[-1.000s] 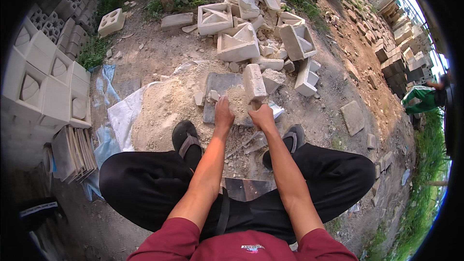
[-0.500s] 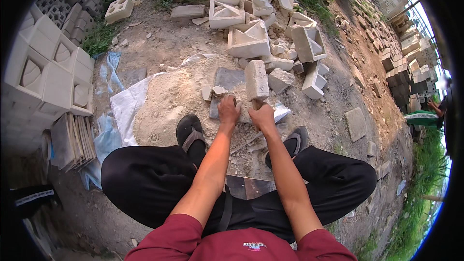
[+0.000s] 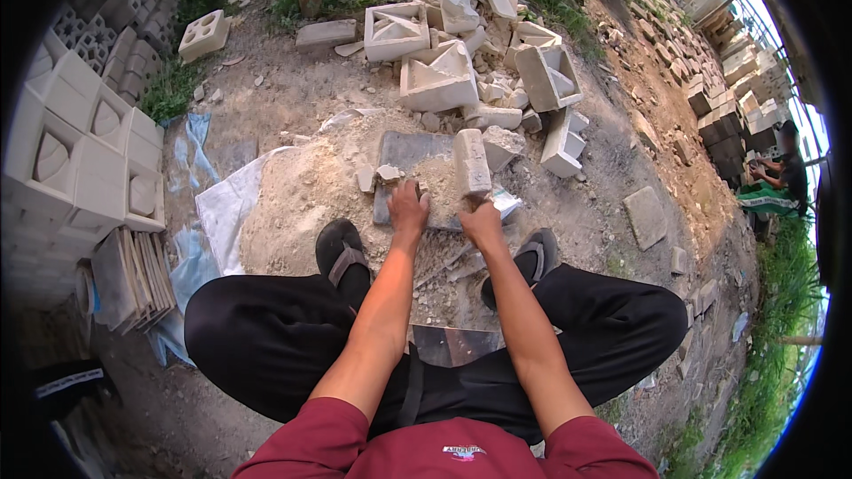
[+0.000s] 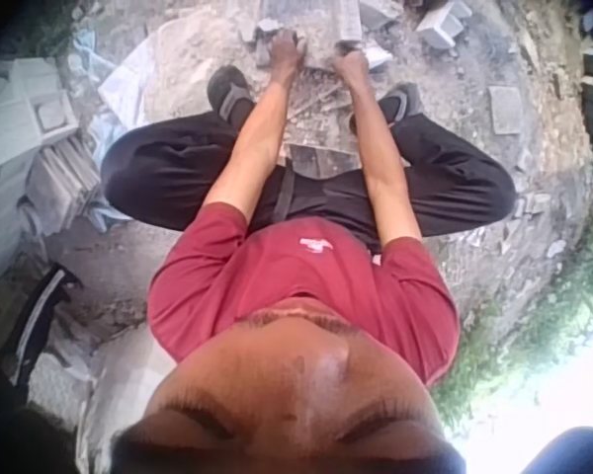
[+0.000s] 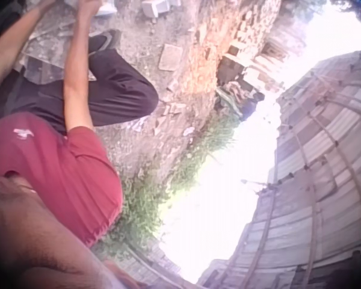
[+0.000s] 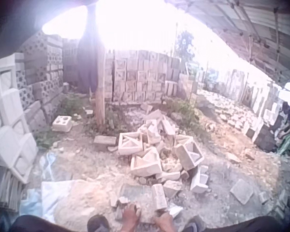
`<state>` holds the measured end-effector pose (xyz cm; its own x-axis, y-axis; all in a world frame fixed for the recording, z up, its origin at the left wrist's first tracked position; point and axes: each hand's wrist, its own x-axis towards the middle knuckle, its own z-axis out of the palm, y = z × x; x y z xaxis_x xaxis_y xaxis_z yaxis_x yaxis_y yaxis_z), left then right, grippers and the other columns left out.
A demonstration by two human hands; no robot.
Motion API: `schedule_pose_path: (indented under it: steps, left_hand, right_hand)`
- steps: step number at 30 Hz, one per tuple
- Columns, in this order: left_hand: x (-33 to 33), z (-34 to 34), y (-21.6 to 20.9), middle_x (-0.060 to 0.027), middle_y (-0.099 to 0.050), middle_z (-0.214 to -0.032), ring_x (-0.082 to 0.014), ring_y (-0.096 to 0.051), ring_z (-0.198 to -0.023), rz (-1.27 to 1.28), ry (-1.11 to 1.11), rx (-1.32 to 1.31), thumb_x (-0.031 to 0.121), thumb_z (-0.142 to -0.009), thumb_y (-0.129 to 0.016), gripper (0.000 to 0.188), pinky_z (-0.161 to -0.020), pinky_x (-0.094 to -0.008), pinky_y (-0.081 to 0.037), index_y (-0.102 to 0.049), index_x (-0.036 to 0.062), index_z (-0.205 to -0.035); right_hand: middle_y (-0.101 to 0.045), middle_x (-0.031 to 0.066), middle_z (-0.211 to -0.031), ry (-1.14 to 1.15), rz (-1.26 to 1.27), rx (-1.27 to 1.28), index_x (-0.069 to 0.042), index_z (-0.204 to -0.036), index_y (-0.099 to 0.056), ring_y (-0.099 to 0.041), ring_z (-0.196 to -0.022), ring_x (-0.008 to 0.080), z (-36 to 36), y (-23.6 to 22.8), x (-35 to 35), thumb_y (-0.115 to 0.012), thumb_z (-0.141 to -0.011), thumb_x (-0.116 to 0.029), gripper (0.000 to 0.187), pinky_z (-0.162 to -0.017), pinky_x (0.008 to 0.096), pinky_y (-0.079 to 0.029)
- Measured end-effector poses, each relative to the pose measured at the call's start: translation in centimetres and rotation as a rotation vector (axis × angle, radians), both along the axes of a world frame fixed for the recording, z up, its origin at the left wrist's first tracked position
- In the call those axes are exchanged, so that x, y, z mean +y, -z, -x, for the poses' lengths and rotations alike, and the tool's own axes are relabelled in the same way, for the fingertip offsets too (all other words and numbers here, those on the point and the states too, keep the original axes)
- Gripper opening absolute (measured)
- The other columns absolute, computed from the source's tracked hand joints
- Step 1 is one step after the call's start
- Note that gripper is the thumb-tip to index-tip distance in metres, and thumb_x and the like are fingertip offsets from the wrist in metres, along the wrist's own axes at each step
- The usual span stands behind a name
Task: The person shapes a small stone block by striking it with another stone and then uses a flat stone to grind the surface of a larger concrete block.
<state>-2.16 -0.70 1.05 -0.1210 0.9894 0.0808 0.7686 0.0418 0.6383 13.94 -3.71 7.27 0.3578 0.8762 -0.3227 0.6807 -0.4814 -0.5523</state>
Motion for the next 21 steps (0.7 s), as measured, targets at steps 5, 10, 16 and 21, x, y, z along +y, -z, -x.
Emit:
schedule_pose_path:
  steps: [5,10,16,21]
  left_hand:
    - [0.0,0.3,0.6,-0.0105,-0.058,-0.109,-0.0322,-0.052,-0.106,-0.039,-0.033,0.011,0.024,-0.078,-0.07,0.04,-0.089,-0.0465,-0.039,-0.056,0.0097,-0.112]
    - [-0.4,0.9,0.6,-0.0108,-0.059,-0.111,-0.0322,-0.052,-0.108,-0.021,-0.017,0.006,0.024,-0.078,-0.07,0.04,-0.089,-0.0469,-0.04,-0.056,0.0094,-0.113]
    - [-0.1,1.2,0.2,-0.0126,-0.058,-0.107,-0.0328,-0.053,-0.106,-0.037,0.034,0.003,0.024,-0.075,-0.07,0.04,-0.087,-0.047,-0.041,-0.056,0.0069,-0.108]
    - [-1.1,2.3,-0.3,-0.0142,-0.055,-0.108,-0.033,-0.051,-0.107,0.004,-0.028,0.026,0.02,-0.07,-0.066,0.042,-0.088,-0.0468,-0.04,-0.054,0.0059,-0.107]
  right_hand:
    - [-0.064,0.0322,-0.095,-0.164,0.137,-0.012,0.012,-0.094,-0.062,-0.065,-0.094,0.0401,-0.7,-1.6,2.6,-0.067,-0.069,-0.03,0.049,-0.08,0.0413,-0.052]
    - [-0.064,0.0323,-0.091,-0.051,-0.121,0.019,0.012,-0.09,-0.063,-0.064,-0.093,0.0414,2.5,-1.4,0.7,-0.068,-0.068,-0.028,0.046,-0.08,0.043,-0.052]
    - [-0.064,0.0331,-0.093,-0.173,0.089,-0.033,0.011,-0.09,-0.064,-0.063,-0.095,0.0435,2.1,-0.9,0.6,-0.066,-0.07,-0.024,0.04,-0.083,0.0441,-0.051]
    - [-0.064,0.0331,-0.092,-0.075,0.009,-0.002,0.011,-0.087,-0.065,-0.063,-0.094,0.044,2.1,-2.2,0.8,-0.068,-0.07,-0.028,0.043,-0.082,0.0449,-0.052]
